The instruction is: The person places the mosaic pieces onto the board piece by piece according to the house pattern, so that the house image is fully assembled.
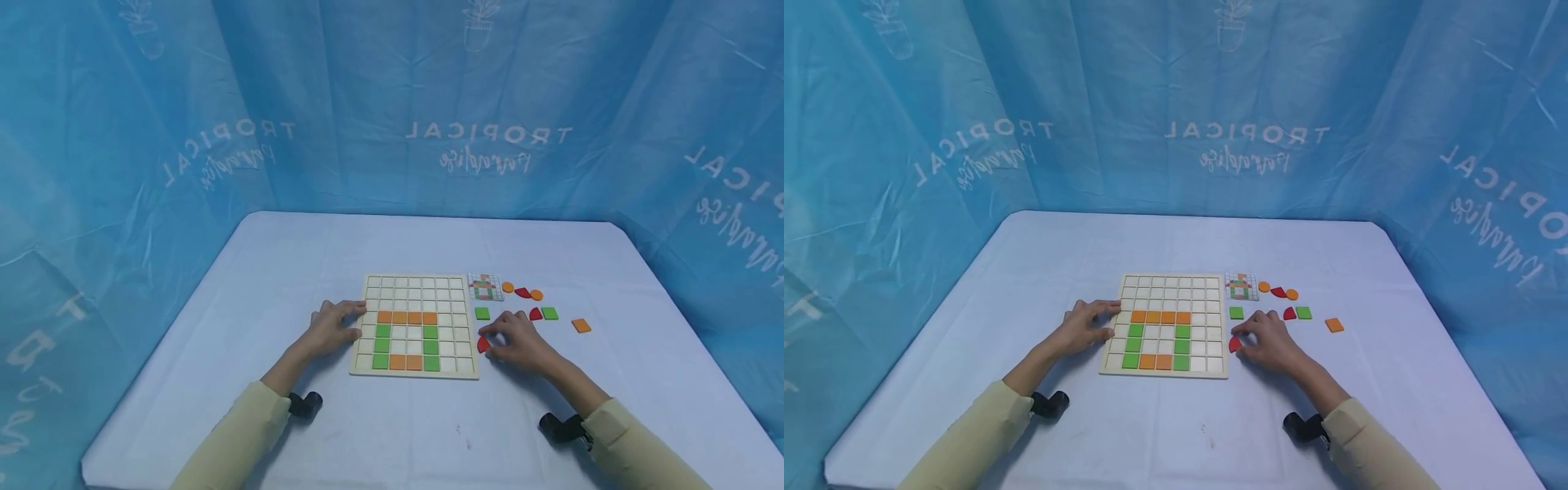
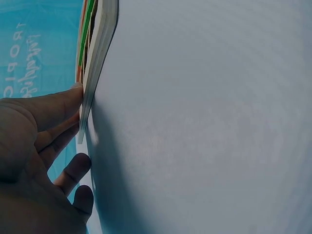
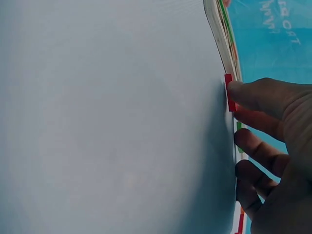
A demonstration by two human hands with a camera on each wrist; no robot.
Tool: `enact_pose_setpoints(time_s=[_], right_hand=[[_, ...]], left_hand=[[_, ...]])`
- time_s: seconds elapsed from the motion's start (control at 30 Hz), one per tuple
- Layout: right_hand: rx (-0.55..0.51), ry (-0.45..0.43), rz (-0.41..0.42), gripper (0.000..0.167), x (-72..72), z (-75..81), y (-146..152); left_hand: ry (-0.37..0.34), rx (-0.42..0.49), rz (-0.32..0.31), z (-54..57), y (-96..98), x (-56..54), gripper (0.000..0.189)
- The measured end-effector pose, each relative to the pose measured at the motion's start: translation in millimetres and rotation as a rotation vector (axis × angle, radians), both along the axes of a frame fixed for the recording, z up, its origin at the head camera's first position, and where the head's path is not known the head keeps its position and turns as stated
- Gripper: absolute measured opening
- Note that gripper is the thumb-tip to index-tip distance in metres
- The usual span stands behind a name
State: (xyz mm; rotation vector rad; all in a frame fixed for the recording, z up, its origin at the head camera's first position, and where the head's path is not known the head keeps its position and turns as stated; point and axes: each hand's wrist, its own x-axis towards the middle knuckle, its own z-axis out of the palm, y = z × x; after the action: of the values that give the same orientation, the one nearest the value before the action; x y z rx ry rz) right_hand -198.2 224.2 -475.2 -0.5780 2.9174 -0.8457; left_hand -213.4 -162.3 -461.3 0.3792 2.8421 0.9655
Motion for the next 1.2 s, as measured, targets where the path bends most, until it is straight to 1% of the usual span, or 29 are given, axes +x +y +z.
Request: enact_pose_setpoints(time_s=[0.17,0.27,0.4,0.6,0.87,1.03,1.2], right_hand=[[0.011,0.018,-0.029,0.035,4.3,-3.8,3],[-0.009,0.028,-0.02,0.037,5.6,-4.1,4],[-0.005,0.049,0.003,0.039,4.6,-4.4,2],[-0.011,0.075,0.006,0.03,6.3,-4.8,2],[-0.034,0.128,0.019,0.025,6.8,-5.6,4],[-0.062,0.135,0.031,0.027,3.8,-0.5,-1],[-0.094,0.159,0.062,0.025,0.2,9.6,-23]], left_hand=[[0.003,-0.004,-0.005,-0.2,0.2,0.3,0.049],[0.004,-0.004,0.001,0.4,0.0,-0.4,0.049],[0.002,0.001,0.001,0.0,-0.1,-0.4,0.049],[0.009,0.004,-0.008,-0.3,-0.2,0.9,0.049],[0.014,0.004,-0.012,0.6,-1.5,1.2,0.048],[0.009,-0.01,-0.009,0.7,-0.7,0.4,0.049],[0.009,-0.008,-0.009,0.1,-0.6,0.1,0.049]])
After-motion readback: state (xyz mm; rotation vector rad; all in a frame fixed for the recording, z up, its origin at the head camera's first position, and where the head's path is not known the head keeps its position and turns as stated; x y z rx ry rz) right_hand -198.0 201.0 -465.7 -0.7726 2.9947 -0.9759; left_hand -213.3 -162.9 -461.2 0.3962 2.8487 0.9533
